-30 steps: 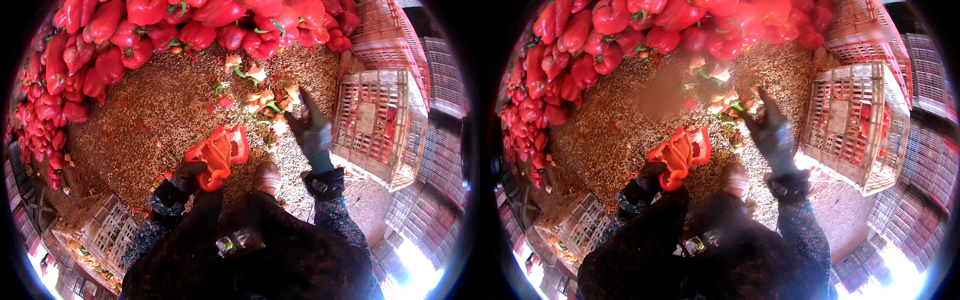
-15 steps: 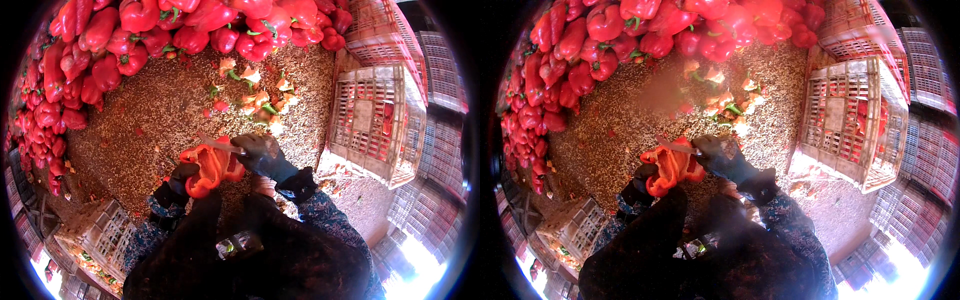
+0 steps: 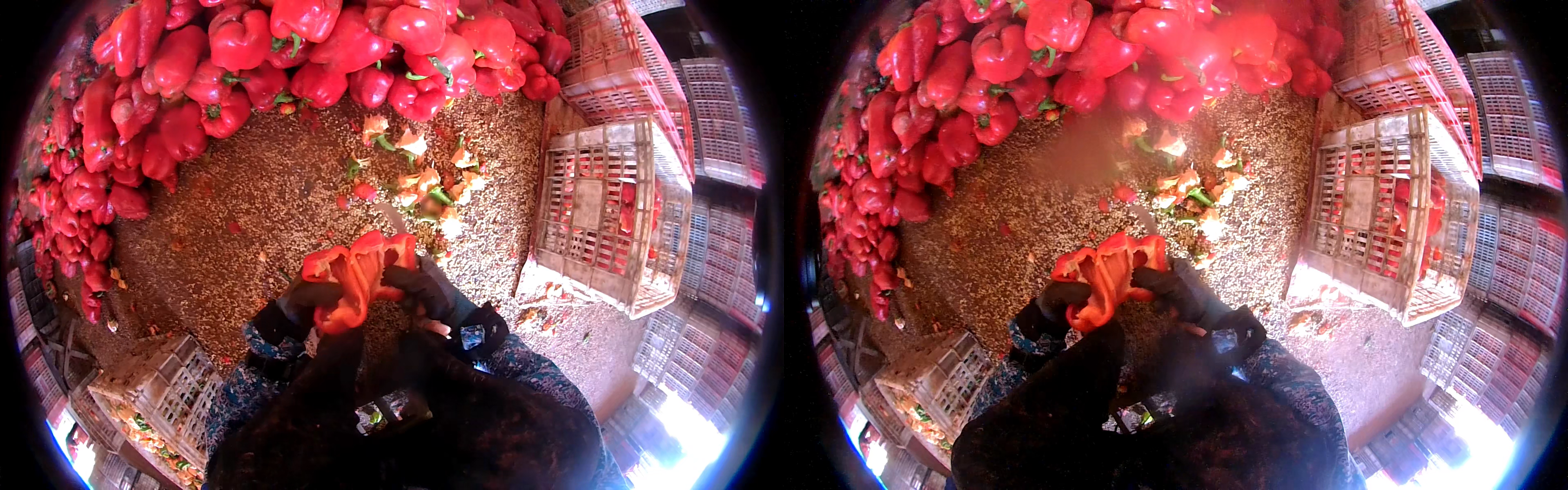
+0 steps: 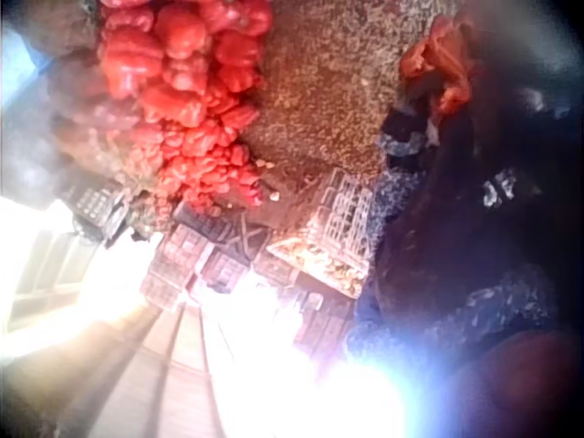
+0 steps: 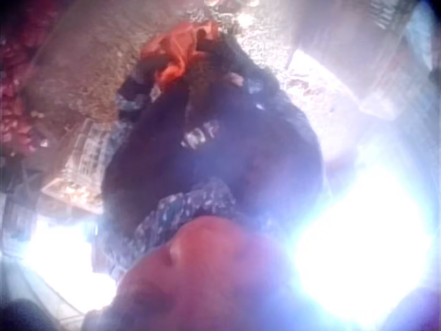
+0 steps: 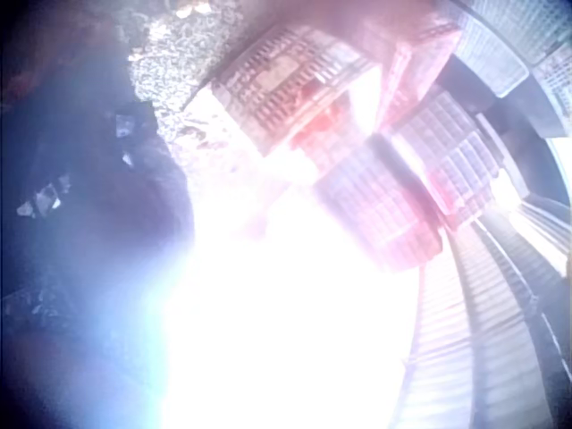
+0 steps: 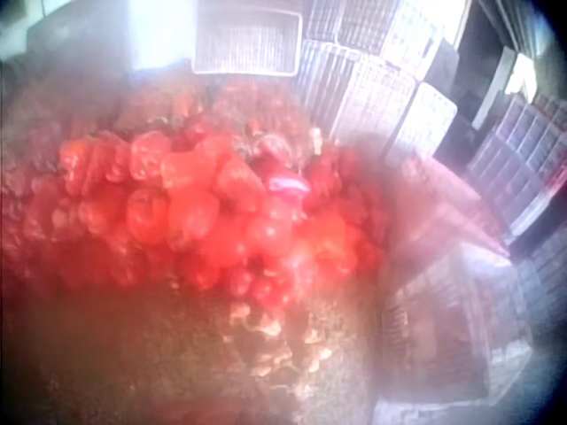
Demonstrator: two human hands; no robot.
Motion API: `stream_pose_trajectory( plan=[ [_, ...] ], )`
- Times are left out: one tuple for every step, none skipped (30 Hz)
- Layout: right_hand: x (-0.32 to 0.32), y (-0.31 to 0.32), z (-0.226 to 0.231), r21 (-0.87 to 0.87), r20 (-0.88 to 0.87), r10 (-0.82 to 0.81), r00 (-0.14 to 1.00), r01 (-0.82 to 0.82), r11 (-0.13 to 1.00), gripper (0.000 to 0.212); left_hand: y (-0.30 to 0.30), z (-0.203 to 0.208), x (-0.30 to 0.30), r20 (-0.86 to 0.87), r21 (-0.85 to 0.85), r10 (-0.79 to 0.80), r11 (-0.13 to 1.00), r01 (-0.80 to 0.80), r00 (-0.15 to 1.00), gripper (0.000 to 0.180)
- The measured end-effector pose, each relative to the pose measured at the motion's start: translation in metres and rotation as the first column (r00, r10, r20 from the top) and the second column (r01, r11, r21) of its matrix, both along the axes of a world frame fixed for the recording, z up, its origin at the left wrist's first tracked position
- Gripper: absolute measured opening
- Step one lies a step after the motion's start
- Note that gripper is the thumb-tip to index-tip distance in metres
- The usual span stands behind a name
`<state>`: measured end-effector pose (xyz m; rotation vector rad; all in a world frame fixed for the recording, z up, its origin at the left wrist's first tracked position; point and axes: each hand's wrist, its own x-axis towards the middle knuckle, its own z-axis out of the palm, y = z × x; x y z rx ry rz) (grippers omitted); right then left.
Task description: The person uses a knife to cut the tops off red peppers and remove the internal cores and seeds by hand, placing the processed peppers into plastic crates.
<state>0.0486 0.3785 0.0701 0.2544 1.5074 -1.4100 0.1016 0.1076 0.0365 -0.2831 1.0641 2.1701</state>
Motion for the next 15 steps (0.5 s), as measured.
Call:
stream_pose_trajectory(
  plan=[
    [-0.001,-0.003,0.002,0.009,0.052,-0.059,0.997,0.059,0.998,0.029,0.001,0.004,-0.002,0.042,-0.005,0.062,0.998,-0.062,0.997,0.053],
    [-0.004,-0.001,0.007,-0.058,-0.043,-0.133,0.99,0.13,0.99,0.026,0.002,0.008,-0.004,-0.01,-0.126,0.031,0.992,-0.032,0.999,0.052],
    [-0.008,0.0,0.01,-0.014,-0.154,-0.15,0.977,0.15,0.989,0.026,0.004,0.013,-0.007,-0.061,-0.242,-0.004,0.97,-0.01,0.998,0.051],
    [-0.01,0.003,0.016,0.025,-0.22,-0.147,0.964,0.156,0.987,0.026,0.007,0.017,-0.01,-0.061,-0.363,-0.045,0.932,0.02,0.997,0.051],
    [-0.011,0.006,0.021,0.163,-0.246,-0.036,0.969,0.078,0.984,0.027,0.011,0.023,-0.012,-0.123,-0.45,-0.077,0.893,0.013,0.989,0.055],
    [-0.012,0.007,0.024,0.22,-0.283,-0.01,0.959,0.075,0.972,0.027,0.016,0.028,-0.013,-0.197,-0.473,-0.063,0.88,-0.038,0.978,0.057],
    [-0.012,0.009,0.027,0.249,-0.326,0.003,0.945,0.083,0.965,0.027,0.022,0.034,-0.014,-0.244,-0.489,-0.031,0.867,-0.095,0.969,0.059],
    [-0.011,0.011,0.026,0.268,-0.336,0.02,0.942,0.075,0.96,0.027,0.027,0.037,-0.015,-0.262,-0.508,0.002,0.85,-0.139,0.965,0.061],
    [-0.01,0.014,0.025,0.261,-0.39,0.002,0.921,0.109,0.959,0.028,0.03,0.042,-0.014,-0.379,-0.546,-0.073,0.823,-0.159,0.923,0.063],
    [-0.009,0.02,0.024,0.275,-0.453,-0.006,0.892,0.146,0.95,0.028,0.029,0.044,-0.016,-0.457,-0.719,-0.256,0.67,-0.185,0.852,0.061],
    [-0.008,0.03,0.023,0.284,-0.488,-0.014,0.873,0.174,0.943,0.028,0.026,0.045,-0.016,-0.505,-0.831,-0.468,0.489,-0.264,0.725,0.059],
    [-0.009,0.043,0.023,0.281,-0.512,-0.022,0.859,0.191,0.94,0.027,0.02,0.045,-0.016,-0.51,-0.855,-0.657,0.316,-0.412,0.555,0.057],
    [-0.009,0.06,0.026,0.319,-0.598,-0.025,0.801,0.267,0.909,0.023,0.012,0.043,-0.016,-0.51,-0.86,-0.612,0.335,-0.386,0.604,0.056],
    [-0.012,0.085,0.035,0.4,-0.624,0.018,0.781,0.299,0.866,0.02,0.002,0.04,-0.016,-0.545,-0.838,-0.558,0.372,-0.399,0.626,0.055],
    [-0.016,0.11,0.045,0.619,-0.591,0.157,0.792,0.319,0.718,0.017,-0.007,0.036,-0.016,-0.576,-0.816,-0.502,0.39,-0.427,0.645,0.053]
  ],
)
